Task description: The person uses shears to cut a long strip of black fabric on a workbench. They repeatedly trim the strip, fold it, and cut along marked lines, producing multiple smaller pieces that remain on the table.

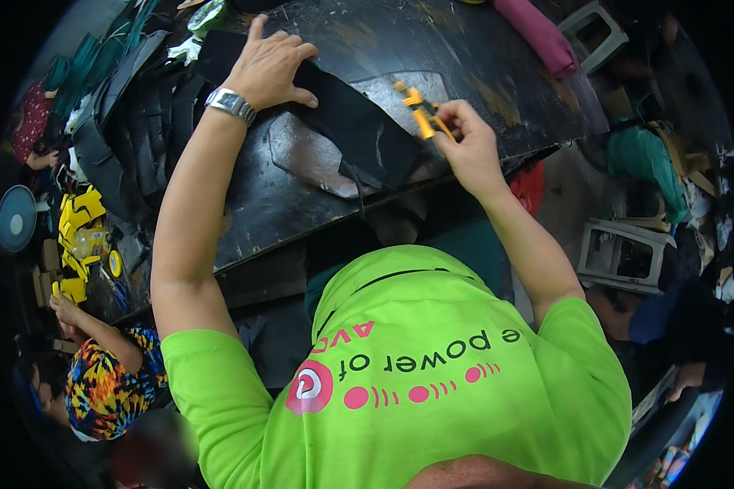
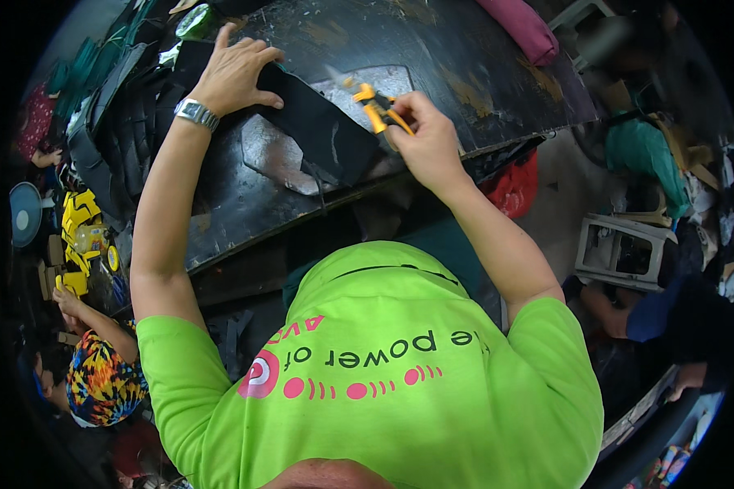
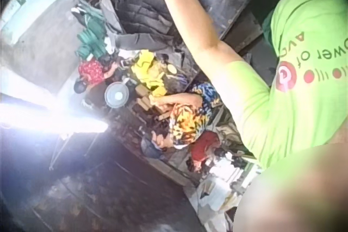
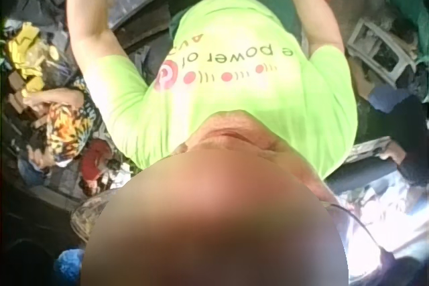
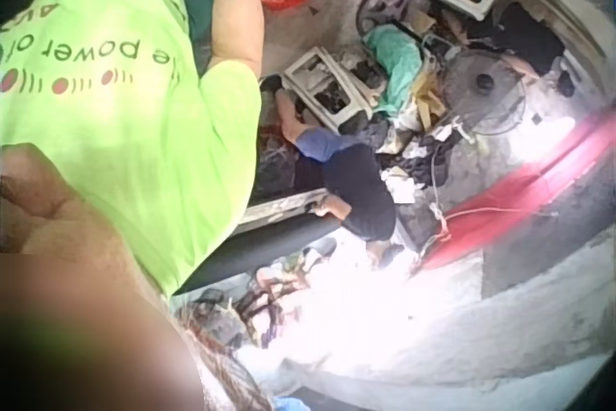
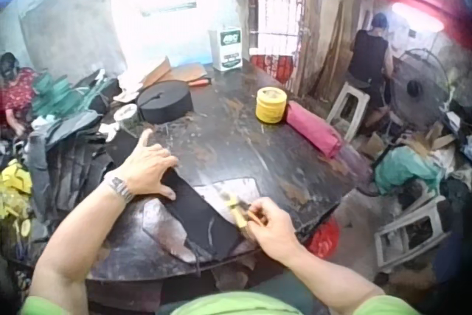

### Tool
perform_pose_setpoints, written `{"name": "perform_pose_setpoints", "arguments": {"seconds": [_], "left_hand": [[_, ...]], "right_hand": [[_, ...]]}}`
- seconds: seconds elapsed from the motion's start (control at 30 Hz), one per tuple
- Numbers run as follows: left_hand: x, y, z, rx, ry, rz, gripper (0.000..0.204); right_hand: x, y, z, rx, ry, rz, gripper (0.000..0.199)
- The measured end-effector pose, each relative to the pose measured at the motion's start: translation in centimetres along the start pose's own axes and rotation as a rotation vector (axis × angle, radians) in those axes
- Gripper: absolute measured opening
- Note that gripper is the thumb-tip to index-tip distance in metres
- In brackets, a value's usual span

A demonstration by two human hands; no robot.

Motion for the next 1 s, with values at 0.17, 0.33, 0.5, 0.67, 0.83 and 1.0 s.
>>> {"name": "perform_pose_setpoints", "arguments": {"seconds": [0.17, 0.33, 0.5, 0.67, 0.83, 1.0], "left_hand": [[3.9, 0.1, -2.4, 0.071, 0.302, 0.242, 0.033], [3.7, 3.2, -3.7, 0.259, 0.843, 0.604, 0.049], [-3.9, 8.1, 1.2, 0.746, 0.754, 0.451, 0.079], [-0.8, 13.5, 4.7, 0.743, 0.759, 0.614, 0.070], [3.1, 11.1, 10.3, 0.092, 0.567, 0.744, 0.029], [0.6, 7.9, 12.3, -0.043, 0.744, 0.508, 0.021]], "right_hand": [[4.0, -0.7, 0.3, -0.032, -0.520, 0.180, 0.027], [5.9, -1.9, -0.4, 0.009, -0.178, 0.125, 0.022], [7.8, -3.6, 0.5, -0.001, 0.654, 0.090, 0.019], [7.8, -4.4, 2.1, -0.005, 0.940, -0.015, 0.027], [5.7, -2.6, -2.0, 0.351, 0.757, 0.180, 0.029], [1.0, -0.4, -3.3, 0.334, 0.637, -0.068, 0.027]]}}
Point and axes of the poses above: each hand's wrist, its own y-axis away from the middle knuckle, its own x-axis out of the back of the hand, z = x × y, the point moved 9 cm from there along -y, towards the middle knuckle, and after that the axes turned 6 degrees about y, right-handed, at the moved point
